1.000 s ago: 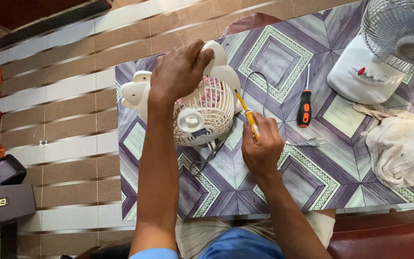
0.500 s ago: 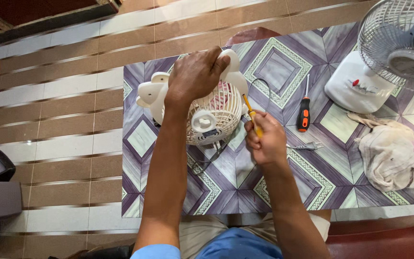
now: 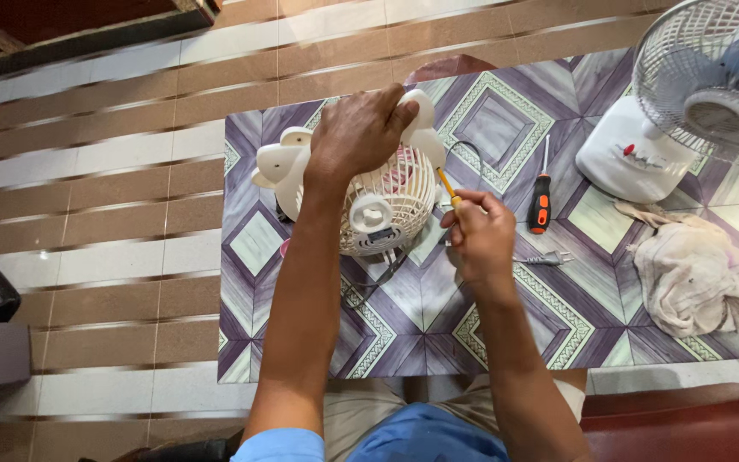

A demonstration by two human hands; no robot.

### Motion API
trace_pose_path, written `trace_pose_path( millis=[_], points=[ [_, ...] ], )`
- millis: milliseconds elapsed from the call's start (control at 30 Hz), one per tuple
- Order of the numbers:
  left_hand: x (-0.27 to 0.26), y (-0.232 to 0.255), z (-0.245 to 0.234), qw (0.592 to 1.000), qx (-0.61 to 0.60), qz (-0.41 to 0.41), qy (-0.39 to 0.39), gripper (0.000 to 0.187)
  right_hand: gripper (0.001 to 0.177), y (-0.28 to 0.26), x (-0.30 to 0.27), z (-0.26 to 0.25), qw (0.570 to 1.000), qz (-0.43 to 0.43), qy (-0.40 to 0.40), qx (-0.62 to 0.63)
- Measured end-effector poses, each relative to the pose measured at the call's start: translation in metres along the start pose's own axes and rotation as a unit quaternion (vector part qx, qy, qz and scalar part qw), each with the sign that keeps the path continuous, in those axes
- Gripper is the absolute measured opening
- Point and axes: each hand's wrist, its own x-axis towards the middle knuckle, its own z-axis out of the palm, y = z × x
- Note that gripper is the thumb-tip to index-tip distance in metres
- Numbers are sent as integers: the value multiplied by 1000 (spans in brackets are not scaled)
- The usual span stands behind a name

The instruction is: The person uses a yellow-handled screwdriver to loosen and remove screws from the front grille of a small white and pink electric fan. They rotate the fan to access different screw locations and remove a pink plastic cap from the grille. The clip ends with the fan partially disassembled on the table.

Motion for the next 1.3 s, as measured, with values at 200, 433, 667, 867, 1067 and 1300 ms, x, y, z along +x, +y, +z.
trace_pose_path(
  millis=[200, 433, 667, 867, 1067, 1300],
  points=[
    [4, -5, 1, 999, -10, -27, -17, 46, 20, -2, -25, 21, 757, -388, 60, -523],
    [25, -12, -4, 997, -43, -52, -31, 45, 23, -17, -42, 0, 819, -366, 72, -436],
    [49, -28, -7, 990, -109, -70, -50, 46, 26, 8, -46, -25, 922, -168, 56, -346],
    [67, -39, 3, 988, -134, -56, -60, 44, 32, 14, -35, -36, 944, -132, 38, -298],
    [76, -52, 12, 987, -145, -19, -60, 47, 36, 17, -21, -38, 962, -99, 22, -254],
    [67, -46, 9, 992, -121, 2, -21, 45, 35, 19, -19, -31, 967, -79, 10, -243]
  ],
)
